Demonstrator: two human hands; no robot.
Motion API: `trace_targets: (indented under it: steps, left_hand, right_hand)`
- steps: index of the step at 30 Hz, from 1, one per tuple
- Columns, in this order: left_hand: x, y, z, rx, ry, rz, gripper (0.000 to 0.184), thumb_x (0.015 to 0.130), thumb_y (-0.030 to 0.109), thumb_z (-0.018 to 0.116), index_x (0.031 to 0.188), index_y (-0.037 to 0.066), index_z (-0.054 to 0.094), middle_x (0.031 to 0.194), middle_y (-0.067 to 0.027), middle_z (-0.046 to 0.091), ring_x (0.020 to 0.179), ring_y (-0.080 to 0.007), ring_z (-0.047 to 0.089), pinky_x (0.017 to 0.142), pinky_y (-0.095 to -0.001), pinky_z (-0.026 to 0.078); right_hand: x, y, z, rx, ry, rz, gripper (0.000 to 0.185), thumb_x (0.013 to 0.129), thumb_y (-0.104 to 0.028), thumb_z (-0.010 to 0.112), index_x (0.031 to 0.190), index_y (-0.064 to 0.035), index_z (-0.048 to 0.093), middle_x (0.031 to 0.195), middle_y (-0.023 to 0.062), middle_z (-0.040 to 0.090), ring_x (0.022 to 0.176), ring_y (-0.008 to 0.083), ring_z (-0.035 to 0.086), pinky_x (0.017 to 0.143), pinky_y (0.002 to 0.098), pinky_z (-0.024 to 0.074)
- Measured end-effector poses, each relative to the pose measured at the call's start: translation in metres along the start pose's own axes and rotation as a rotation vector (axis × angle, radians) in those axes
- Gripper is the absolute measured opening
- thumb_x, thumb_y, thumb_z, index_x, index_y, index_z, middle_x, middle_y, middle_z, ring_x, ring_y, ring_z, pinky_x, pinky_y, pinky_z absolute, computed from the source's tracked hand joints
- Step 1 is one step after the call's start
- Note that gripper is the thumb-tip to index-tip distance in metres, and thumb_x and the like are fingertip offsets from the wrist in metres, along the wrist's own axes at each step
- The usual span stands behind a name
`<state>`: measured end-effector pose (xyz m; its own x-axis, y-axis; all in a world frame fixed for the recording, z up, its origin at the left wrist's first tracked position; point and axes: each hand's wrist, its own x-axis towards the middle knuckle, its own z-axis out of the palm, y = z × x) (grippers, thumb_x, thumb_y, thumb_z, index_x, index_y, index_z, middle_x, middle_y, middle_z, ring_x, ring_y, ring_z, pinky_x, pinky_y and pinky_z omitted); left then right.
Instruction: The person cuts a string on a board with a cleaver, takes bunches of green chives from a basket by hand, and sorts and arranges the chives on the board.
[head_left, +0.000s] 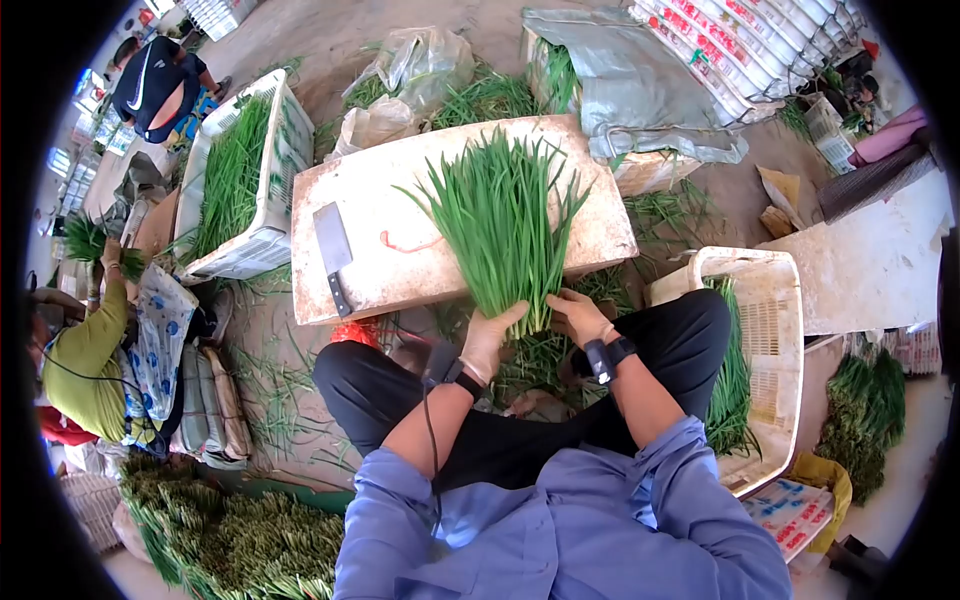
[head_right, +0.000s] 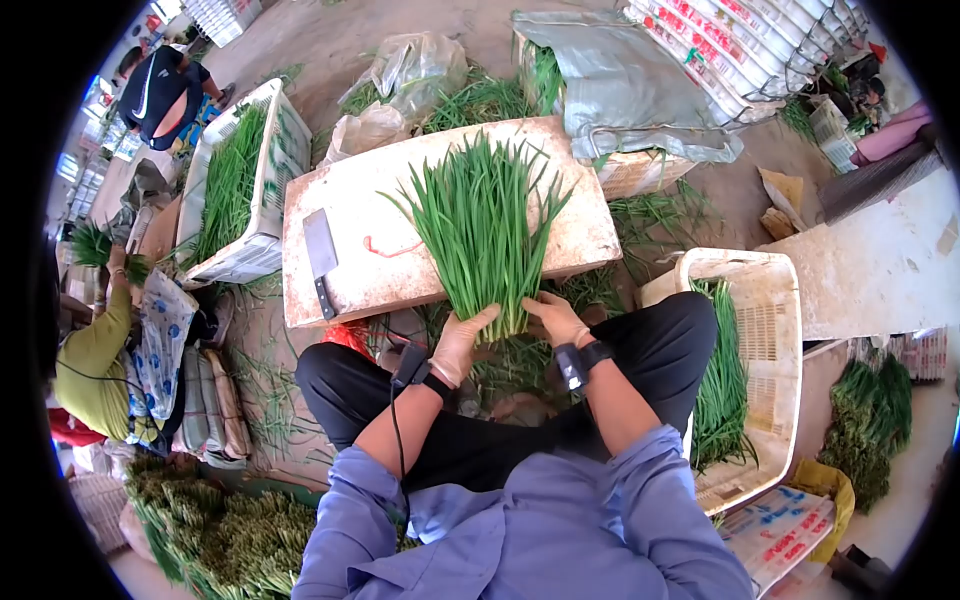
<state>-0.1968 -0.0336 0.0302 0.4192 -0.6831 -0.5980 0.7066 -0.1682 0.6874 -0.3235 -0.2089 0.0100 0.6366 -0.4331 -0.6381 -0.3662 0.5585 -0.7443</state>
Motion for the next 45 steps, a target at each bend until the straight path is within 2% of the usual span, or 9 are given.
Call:
trace_targets:
  steps: [5,13,19,23,26,30,37,41,45]
  left_hand:
    - [-0.002,0.0,0.004,-0.09,-0.039,-0.074,0.052,0.098,0.029,0.08,0.144,0.019,0.059,0.136,-0.0024,0.067,0.127,-0.027,0.062,0.102,-0.0696,0.048]
    - [0.013,-0.017,-0.016,-0.287,-0.16,-0.115,0.038,0.108,0.031,0.058,0.139,0.01,0.064,0.129,-0.006,0.074,0.119,-0.0238,0.071,0.099,-0.0495,0.059]
    - [0.001,-0.002,-0.006,-0.334,-0.085,-0.146,0.039,0.108,0.03,0.055,0.14,0.01,0.064,0.133,-0.008,0.073,0.122,-0.0262,0.07,0.102,-0.0524,0.058]
    - [0.005,-0.006,-0.008,-0.258,-0.118,-0.131,0.04,0.107,0.031,0.055,0.14,0.01,0.062,0.131,-0.0077,0.073,0.122,-0.0262,0.069,0.102,-0.0554,0.056]
    - [-0.005,0.0,0.005,-0.005,-0.087,-0.05,0.043,0.105,0.035,0.06,0.142,0.013,0.062,0.136,-0.0059,0.07,0.127,-0.0265,0.064,0.101,-0.0621,0.053]
    - [-0.001,0.009,0.005,-0.405,-0.068,-0.196,0.048,0.104,0.033,0.065,0.147,0.013,0.057,0.14,-0.0059,0.067,0.126,-0.0302,0.064,0.096,-0.0637,0.054]
    - [0.01,-0.008,0.015,0.48,0.129,0.289,0.048,0.104,0.023,0.065,0.146,0.007,0.051,0.134,-0.0146,0.066,0.116,-0.0376,0.067,0.102,-0.0431,0.054]
    - [0.012,-0.013,0.01,0.986,0.113,0.593,0.074,0.082,0.016,0.082,0.148,0.003,0.051,0.145,-0.0229,0.057,0.135,-0.0381,0.056,0.11,-0.0453,0.049]
    - [0.014,-0.014,0.014,0.828,-0.009,0.713,0.089,0.076,0.014,0.084,0.155,0.0,0.045,0.152,-0.0243,0.048,0.145,-0.0424,0.043,0.122,-0.0457,0.039]
  right_hand:
    - [-0.02,-0.009,0.035,-0.217,-0.102,-0.333,0.022,0.1,-0.012,0.072,0.119,-0.0011,0.072,0.094,0.0001,0.071,0.075,0.0076,0.062,0.069,0.0258,0.0524]
    - [-0.008,-0.008,0.017,0.005,-0.061,-0.044,0.022,0.097,-0.014,0.073,0.116,-0.004,0.073,0.092,0.0004,0.073,0.072,0.0095,0.065,0.066,0.0264,0.0518]
    - [-0.011,-0.006,0.013,0.17,-0.012,-0.036,0.03,0.098,-0.015,0.067,0.125,-0.0024,0.067,0.109,0.0059,0.073,0.085,0.0176,0.07,0.074,0.031,0.0553]
    - [-0.022,-0.022,0.022,0.207,0.081,0.047,0.045,0.104,-0.031,0.069,0.138,-0.0024,0.064,0.123,0.008,0.071,0.104,0.0185,0.069,0.088,0.0321,0.0555]
    - [-0.019,-0.025,0.032,0.206,-0.113,-0.001,0.058,0.104,-0.042,0.072,0.143,0.0003,0.061,0.129,0.0088,0.071,0.11,0.0177,0.068,0.096,0.0317,0.0543]
    - [-0.007,-0.017,0.038,0.161,-0.184,-0.108,0.067,0.1,-0.04,0.079,0.146,0.0037,0.057,0.135,0.0107,0.068,0.119,0.018,0.066,0.103,0.0326,0.0516]
    - [-0.01,-0.016,0.05,-0.011,-0.233,-0.193,0.081,0.091,-0.027,0.09,0.153,0.0025,0.046,0.143,0.0106,0.064,0.128,0.0193,0.06,0.112,0.0348,0.0466]
    - [0.002,0.004,0.041,0.096,-0.31,-0.087,0.077,0.088,-0.015,0.09,0.152,-0.0049,0.05,0.139,0.0064,0.065,0.125,0.0181,0.062,0.11,0.0355,0.0483]
    - [-0.014,0.0,0.045,0.32,-0.234,0.036,0.056,0.093,-0.017,0.083,0.143,-0.0068,0.06,0.133,0.0043,0.068,0.122,0.0195,0.065,0.106,0.0357,0.0511]
